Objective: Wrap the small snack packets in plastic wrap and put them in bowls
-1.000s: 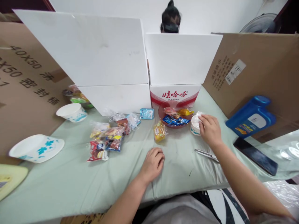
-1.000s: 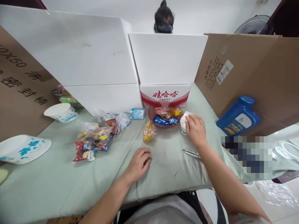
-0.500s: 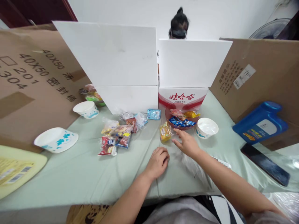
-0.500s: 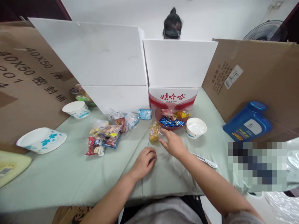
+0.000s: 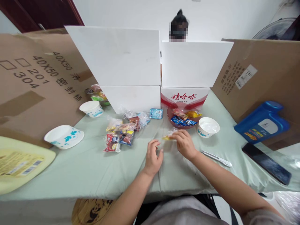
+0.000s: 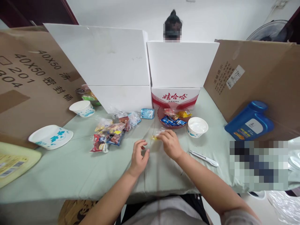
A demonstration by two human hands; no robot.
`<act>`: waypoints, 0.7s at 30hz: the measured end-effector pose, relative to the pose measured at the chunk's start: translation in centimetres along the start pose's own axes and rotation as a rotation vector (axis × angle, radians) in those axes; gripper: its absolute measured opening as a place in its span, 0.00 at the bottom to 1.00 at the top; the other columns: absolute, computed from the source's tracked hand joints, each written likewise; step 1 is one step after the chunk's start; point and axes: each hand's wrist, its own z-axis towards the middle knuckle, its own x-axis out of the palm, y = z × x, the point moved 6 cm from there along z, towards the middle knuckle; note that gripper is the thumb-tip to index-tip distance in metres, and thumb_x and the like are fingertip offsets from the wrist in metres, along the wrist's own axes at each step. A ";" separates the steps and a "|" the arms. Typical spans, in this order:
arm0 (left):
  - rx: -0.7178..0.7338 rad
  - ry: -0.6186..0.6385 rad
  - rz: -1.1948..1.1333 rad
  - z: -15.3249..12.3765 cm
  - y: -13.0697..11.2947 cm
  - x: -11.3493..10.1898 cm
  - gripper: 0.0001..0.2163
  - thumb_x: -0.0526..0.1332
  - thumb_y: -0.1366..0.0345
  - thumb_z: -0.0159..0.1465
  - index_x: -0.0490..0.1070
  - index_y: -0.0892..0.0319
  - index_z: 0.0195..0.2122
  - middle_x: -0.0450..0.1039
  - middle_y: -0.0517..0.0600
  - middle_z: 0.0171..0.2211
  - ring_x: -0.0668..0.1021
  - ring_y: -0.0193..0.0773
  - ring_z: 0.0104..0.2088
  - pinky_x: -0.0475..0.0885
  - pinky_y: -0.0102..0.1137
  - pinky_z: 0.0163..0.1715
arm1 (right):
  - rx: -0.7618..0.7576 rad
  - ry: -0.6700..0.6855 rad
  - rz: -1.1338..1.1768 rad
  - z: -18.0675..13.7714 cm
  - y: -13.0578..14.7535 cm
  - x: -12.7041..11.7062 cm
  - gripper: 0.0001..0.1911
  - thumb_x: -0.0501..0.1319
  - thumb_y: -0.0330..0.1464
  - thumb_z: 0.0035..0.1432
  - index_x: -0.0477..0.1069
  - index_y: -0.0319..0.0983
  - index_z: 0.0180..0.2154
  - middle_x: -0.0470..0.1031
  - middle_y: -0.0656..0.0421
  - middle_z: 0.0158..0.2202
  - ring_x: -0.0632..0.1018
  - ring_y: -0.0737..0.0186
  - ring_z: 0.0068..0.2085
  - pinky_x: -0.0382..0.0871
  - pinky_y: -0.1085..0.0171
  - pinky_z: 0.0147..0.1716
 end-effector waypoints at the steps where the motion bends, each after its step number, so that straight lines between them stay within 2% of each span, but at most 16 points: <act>1: 0.008 -0.022 0.013 0.0 -0.2 -0.2 0.13 0.56 0.71 0.64 0.63 0.57 0.50 0.64 0.58 0.50 0.71 0.44 0.49 0.73 0.37 0.41 | -0.110 0.023 -0.036 -1.3 0.8 -0.4 0.18 0.52 0.22 0.60 0.74 0.41 0.47 0.77 0.53 0.48 0.71 0.55 0.53 0.65 0.53 0.54; 2: 0.037 0.009 0.018 -0.1 -0.6 -0.1 0.14 0.56 0.70 0.64 0.63 0.57 0.51 0.65 0.58 0.51 0.71 0.44 0.50 0.73 0.38 0.43 | -0.208 0.062 -0.073 -2.7 1.5 -0.5 0.17 0.52 0.23 0.62 0.74 0.40 0.48 0.77 0.53 0.48 0.71 0.54 0.53 0.66 0.52 0.53; 4: 0.143 0.196 0.022 -0.2 -1.7 1.1 0.15 0.57 0.71 0.63 0.65 0.56 0.51 0.67 0.56 0.51 0.70 0.45 0.51 0.72 0.42 0.48 | -0.321 0.170 -0.122 -5.5 2.5 -0.3 0.15 0.53 0.26 0.64 0.73 0.39 0.49 0.76 0.51 0.49 0.71 0.54 0.53 0.67 0.52 0.53; 6: 0.241 0.404 0.043 -0.8 -2.7 2.4 0.14 0.57 0.73 0.62 0.70 0.55 0.48 0.68 0.54 0.51 0.69 0.47 0.53 0.70 0.46 0.53 | -0.346 0.261 -0.121 -7.7 2.9 -0.4 0.14 0.53 0.27 0.64 0.73 0.40 0.49 0.76 0.52 0.51 0.71 0.54 0.56 0.67 0.52 0.54; 8: 0.270 0.507 0.078 -1.1 -3.0 3.2 0.15 0.58 0.76 0.60 0.73 0.55 0.45 0.68 0.54 0.53 0.67 0.48 0.55 0.69 0.48 0.54 | -0.317 0.265 -0.082 -9.3 2.8 -1.6 0.15 0.52 0.27 0.64 0.73 0.41 0.48 0.75 0.52 0.52 0.70 0.55 0.58 0.67 0.51 0.54; 11: 0.251 0.522 0.100 -1.3 -2.9 3.5 0.17 0.58 0.79 0.58 0.73 0.56 0.46 0.68 0.54 0.54 0.65 0.48 0.56 0.69 0.49 0.55 | -0.127 0.102 -0.053 -10.7 0.6 -5.1 0.14 0.52 0.27 0.64 0.72 0.42 0.47 0.76 0.52 0.48 0.73 0.56 0.53 0.70 0.54 0.50; 14: 0.234 0.512 0.093 -1.4 -2.7 3.5 0.17 0.58 0.78 0.58 0.73 0.55 0.46 0.68 0.53 0.54 0.66 0.48 0.56 0.70 0.48 0.54 | 0.153 -0.070 -0.172 -13.1 -3.8 -8.1 0.11 0.55 0.33 0.64 0.72 0.42 0.45 0.76 0.52 0.43 0.75 0.53 0.46 0.71 0.53 0.46; 16: 0.225 0.503 0.089 -1.4 -2.7 3.4 0.17 0.58 0.77 0.58 0.73 0.55 0.46 0.69 0.53 0.54 0.66 0.48 0.56 0.70 0.48 0.54 | 0.288 -0.083 -0.308 -14.9 -6.5 -8.9 0.13 0.55 0.37 0.63 0.73 0.41 0.45 0.76 0.50 0.42 0.75 0.50 0.44 0.71 0.50 0.44; 18: 0.222 0.495 0.089 -1.4 -2.7 3.5 0.16 0.58 0.77 0.58 0.73 0.54 0.45 0.69 0.53 0.53 0.67 0.47 0.56 0.70 0.48 0.54 | 0.364 -0.038 -0.409 -16.3 -8.5 -8.7 0.15 0.55 0.39 0.62 0.73 0.41 0.45 0.76 0.50 0.41 0.74 0.48 0.42 0.70 0.49 0.41; 21: 0.224 0.482 0.084 -1.3 -2.7 3.4 0.16 0.58 0.77 0.58 0.73 0.55 0.45 0.69 0.52 0.53 0.67 0.47 0.55 0.70 0.48 0.53 | 0.389 0.015 -0.387 -16.3 -8.8 -7.9 0.13 0.52 0.36 0.63 0.73 0.41 0.44 0.76 0.51 0.38 0.75 0.50 0.40 0.71 0.51 0.40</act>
